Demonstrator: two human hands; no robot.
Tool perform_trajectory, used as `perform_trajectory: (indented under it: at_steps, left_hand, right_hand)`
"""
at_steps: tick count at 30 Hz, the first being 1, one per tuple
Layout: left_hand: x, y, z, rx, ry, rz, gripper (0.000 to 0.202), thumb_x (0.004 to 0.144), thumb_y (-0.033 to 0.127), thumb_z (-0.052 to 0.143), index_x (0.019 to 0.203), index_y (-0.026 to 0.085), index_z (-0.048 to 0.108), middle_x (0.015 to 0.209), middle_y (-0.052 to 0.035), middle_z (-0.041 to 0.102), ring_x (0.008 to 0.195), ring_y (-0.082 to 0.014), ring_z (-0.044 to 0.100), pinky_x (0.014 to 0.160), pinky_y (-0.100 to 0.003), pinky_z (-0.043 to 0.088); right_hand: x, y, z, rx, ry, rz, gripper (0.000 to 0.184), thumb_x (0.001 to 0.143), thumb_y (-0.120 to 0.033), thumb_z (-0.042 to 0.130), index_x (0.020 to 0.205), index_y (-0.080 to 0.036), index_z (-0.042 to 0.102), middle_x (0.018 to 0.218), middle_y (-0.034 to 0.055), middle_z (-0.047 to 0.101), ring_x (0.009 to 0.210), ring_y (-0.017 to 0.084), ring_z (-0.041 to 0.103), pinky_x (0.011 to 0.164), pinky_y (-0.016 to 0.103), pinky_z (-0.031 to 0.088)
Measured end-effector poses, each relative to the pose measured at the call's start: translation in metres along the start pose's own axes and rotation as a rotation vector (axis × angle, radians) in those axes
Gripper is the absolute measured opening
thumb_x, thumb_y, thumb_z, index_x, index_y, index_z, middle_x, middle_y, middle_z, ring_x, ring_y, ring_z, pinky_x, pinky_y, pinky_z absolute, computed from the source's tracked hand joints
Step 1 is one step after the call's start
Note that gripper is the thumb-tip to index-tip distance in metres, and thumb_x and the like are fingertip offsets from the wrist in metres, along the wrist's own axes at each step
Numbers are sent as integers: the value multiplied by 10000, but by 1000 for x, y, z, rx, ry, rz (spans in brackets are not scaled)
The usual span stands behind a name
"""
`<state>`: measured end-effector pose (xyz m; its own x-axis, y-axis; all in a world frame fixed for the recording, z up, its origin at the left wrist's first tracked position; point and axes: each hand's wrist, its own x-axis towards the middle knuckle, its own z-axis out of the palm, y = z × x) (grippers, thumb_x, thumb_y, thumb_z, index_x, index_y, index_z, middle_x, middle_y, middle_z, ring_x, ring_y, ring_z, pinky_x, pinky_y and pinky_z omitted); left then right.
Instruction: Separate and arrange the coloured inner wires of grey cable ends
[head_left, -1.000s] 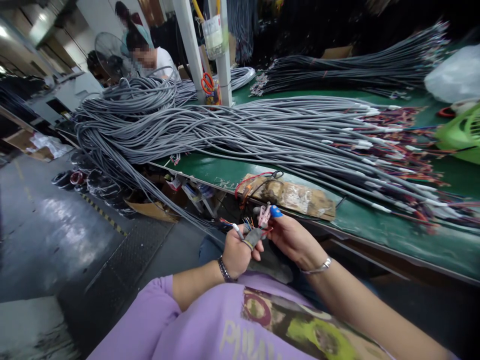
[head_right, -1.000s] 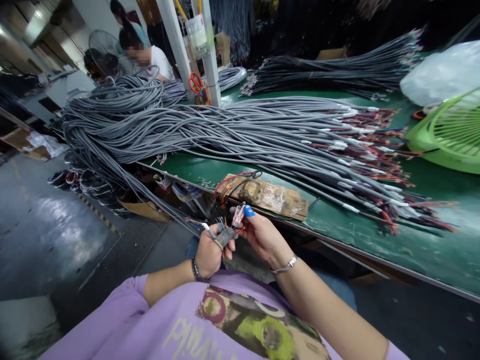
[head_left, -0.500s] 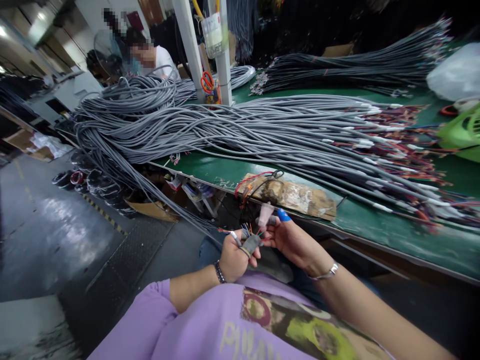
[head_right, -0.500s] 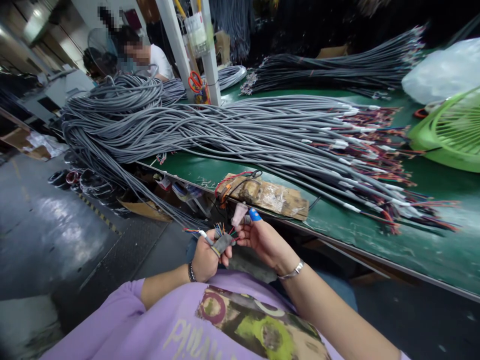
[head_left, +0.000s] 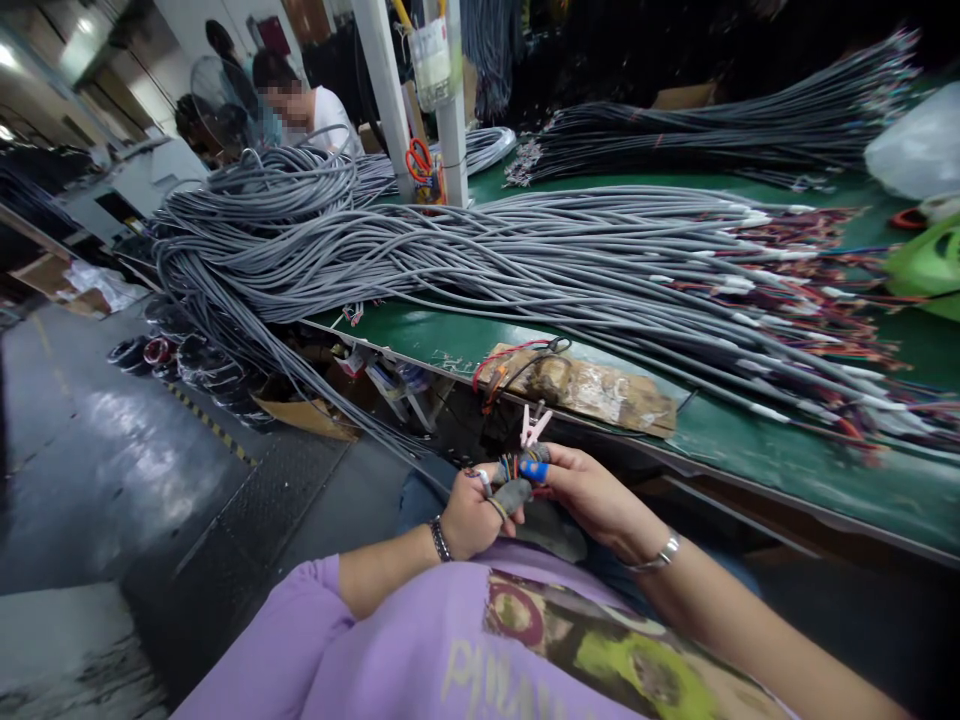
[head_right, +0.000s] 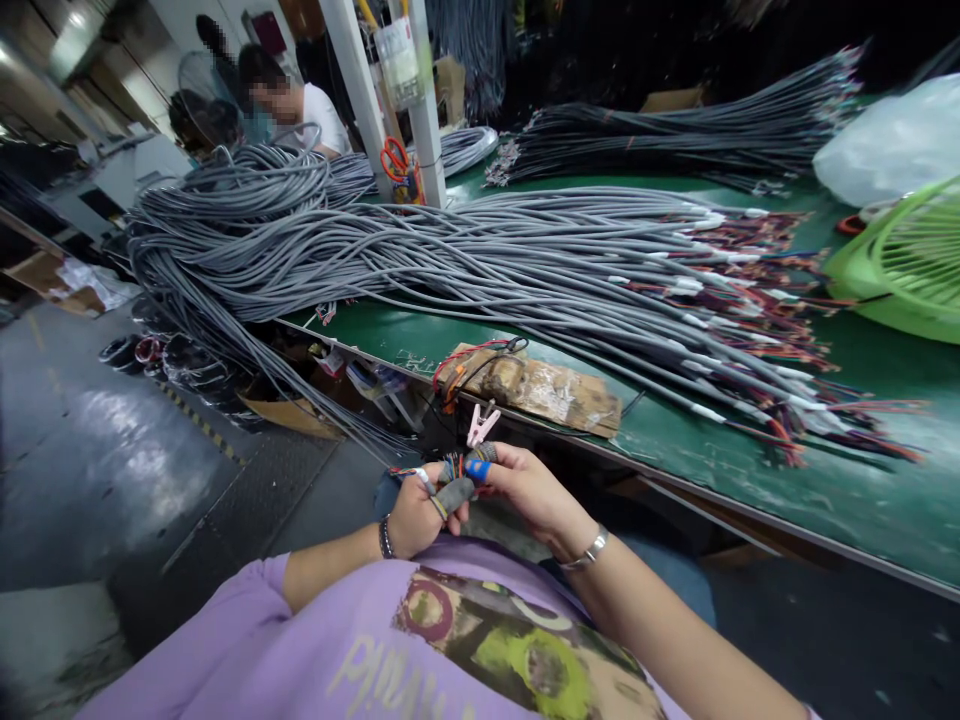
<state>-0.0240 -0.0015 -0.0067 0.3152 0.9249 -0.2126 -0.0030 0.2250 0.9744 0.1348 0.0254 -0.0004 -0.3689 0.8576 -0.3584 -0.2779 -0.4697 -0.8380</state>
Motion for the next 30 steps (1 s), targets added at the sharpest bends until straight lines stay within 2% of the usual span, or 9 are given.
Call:
perform_trajectory:
  at_steps: [3, 5, 8, 10, 15, 21, 26, 30]
  left_hand:
    - [-2, 2, 0, -31, 87, 53, 464, 755, 597, 628, 700, 140, 572, 542, 9, 568, 377, -65, 485, 376, -178, 366]
    - [-2, 4, 1, -42, 135, 78, 489, 752, 623, 615, 702, 139, 572, 535, 7, 566, 371, -64, 481, 372, -178, 361]
    - [0, 9, 3, -50, 159, 101, 500, 744, 630, 619, 664, 140, 558, 527, 3, 565, 368, -62, 478, 368, -176, 350]
    - [3, 12, 5, -53, 153, 108, 485, 748, 613, 625, 662, 141, 558, 529, 5, 564, 369, -62, 479, 369, -176, 353]
    - [9, 18, 10, -49, 117, 92, 443, 764, 580, 624, 765, 139, 594, 541, 24, 558, 358, -56, 460, 360, -174, 342]
    - [14, 12, 11, 7, 116, 112, 438, 815, 542, 587, 633, 146, 541, 535, 14, 553, 371, -53, 469, 372, -177, 325]
    - [15, 8, 11, 2, 107, 92, 434, 802, 557, 595, 663, 147, 553, 528, 16, 554, 362, -57, 462, 366, -182, 323]
    - [11, 10, 10, -26, 129, 69, 447, 773, 584, 613, 689, 148, 560, 524, 21, 553, 354, -57, 455, 361, -180, 323]
  right_hand:
    - [6, 4, -6, 130, 96, -21, 286, 627, -341, 816, 598, -176, 584, 539, -38, 523, 515, 95, 456, 549, 257, 390]
    - [10, 5, -10, 228, 146, -18, 263, 653, -367, 799, 643, -186, 608, 575, -32, 543, 515, 94, 464, 556, 254, 423]
    - [16, 3, -12, 295, 68, 23, 316, 741, -509, 709, 774, -197, 669, 713, 21, 632, 589, 127, 548, 616, 286, 484]
    - [18, -1, -11, 285, 5, 6, 376, 765, -567, 668, 804, -194, 686, 718, 34, 640, 610, 140, 560, 612, 288, 485]
    - [24, -4, -5, 300, -12, -102, 396, 700, -561, 740, 771, -173, 703, 615, 9, 593, 571, 126, 505, 546, 253, 444]
    - [30, 2, -2, 370, 48, -117, 381, 680, -547, 762, 689, -174, 684, 617, 19, 622, 555, 138, 513, 520, 267, 434]
    - [31, 4, 1, 371, 50, -125, 405, 711, -574, 724, 694, -172, 679, 638, 27, 635, 563, 142, 529, 525, 267, 441]
    - [24, 6, -6, 388, 4, -64, 414, 706, -612, 705, 717, -199, 679, 688, 19, 649, 593, 132, 554, 576, 260, 477]
